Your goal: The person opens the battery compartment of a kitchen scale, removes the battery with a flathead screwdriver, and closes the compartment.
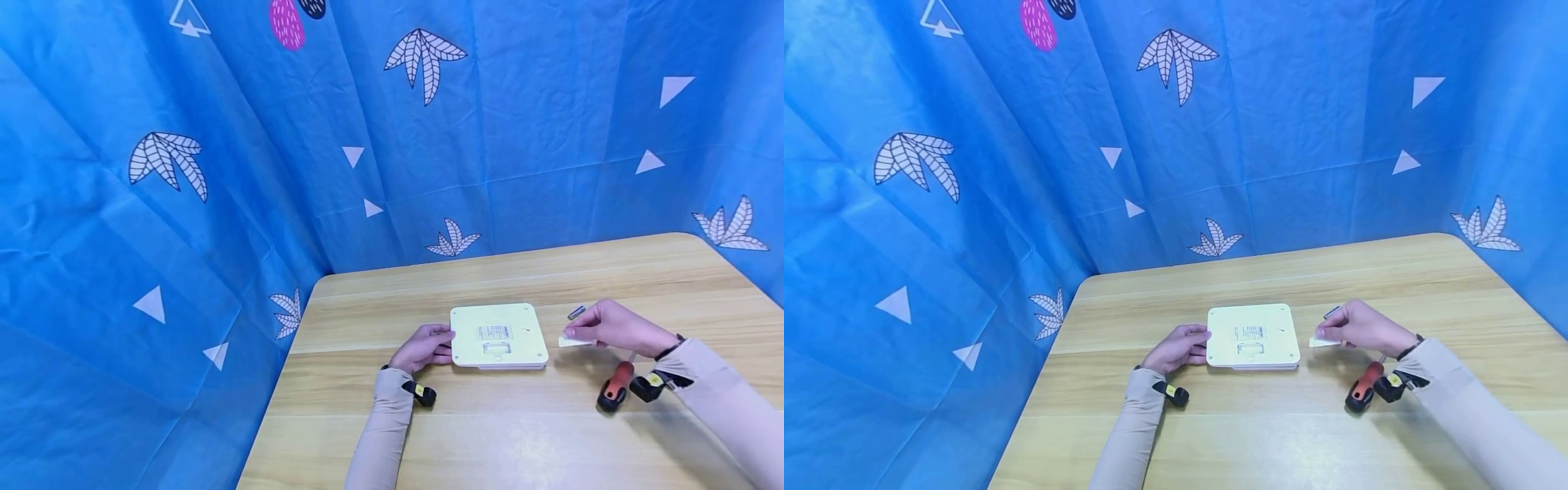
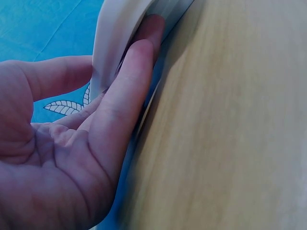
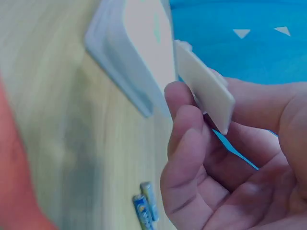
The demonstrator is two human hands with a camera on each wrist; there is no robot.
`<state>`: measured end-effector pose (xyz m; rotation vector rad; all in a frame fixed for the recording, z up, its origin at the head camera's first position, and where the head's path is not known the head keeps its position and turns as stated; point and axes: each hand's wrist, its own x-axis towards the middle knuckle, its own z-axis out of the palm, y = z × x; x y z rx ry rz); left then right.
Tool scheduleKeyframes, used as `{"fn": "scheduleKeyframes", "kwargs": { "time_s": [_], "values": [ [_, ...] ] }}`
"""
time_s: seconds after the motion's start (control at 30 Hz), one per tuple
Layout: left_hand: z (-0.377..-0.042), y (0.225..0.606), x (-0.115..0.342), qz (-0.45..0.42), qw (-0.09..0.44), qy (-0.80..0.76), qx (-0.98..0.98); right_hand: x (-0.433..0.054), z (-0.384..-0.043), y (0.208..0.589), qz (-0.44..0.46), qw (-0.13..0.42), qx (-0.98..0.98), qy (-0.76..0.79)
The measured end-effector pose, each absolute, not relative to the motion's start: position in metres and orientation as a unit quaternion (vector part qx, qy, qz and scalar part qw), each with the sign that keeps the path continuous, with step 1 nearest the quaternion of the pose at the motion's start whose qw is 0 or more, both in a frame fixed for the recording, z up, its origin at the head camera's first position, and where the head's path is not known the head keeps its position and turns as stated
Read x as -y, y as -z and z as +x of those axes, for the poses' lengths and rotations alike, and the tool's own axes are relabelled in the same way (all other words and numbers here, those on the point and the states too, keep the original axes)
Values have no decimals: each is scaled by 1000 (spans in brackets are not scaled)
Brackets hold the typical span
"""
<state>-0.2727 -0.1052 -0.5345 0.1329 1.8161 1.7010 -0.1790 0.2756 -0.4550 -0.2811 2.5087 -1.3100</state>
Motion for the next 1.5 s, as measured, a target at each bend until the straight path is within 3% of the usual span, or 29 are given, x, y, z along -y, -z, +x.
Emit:
{"fn": "scheduleKeyframes", "kwargs": {
  "time_s": [0.77, 1.1, 1.5],
  "values": [
    [-273, 536, 108, 53, 321, -649, -688, -208, -196, 426, -136, 124, -877, 444],
    [-272, 535, 107, 51, 320, -649, -688, -175, -198, 431, -206, 66, -898, 382],
    [-274, 537, 107, 49, 321, -648, -689, -147, -194, 448, -221, 2, -912, 346]
  ]
}}
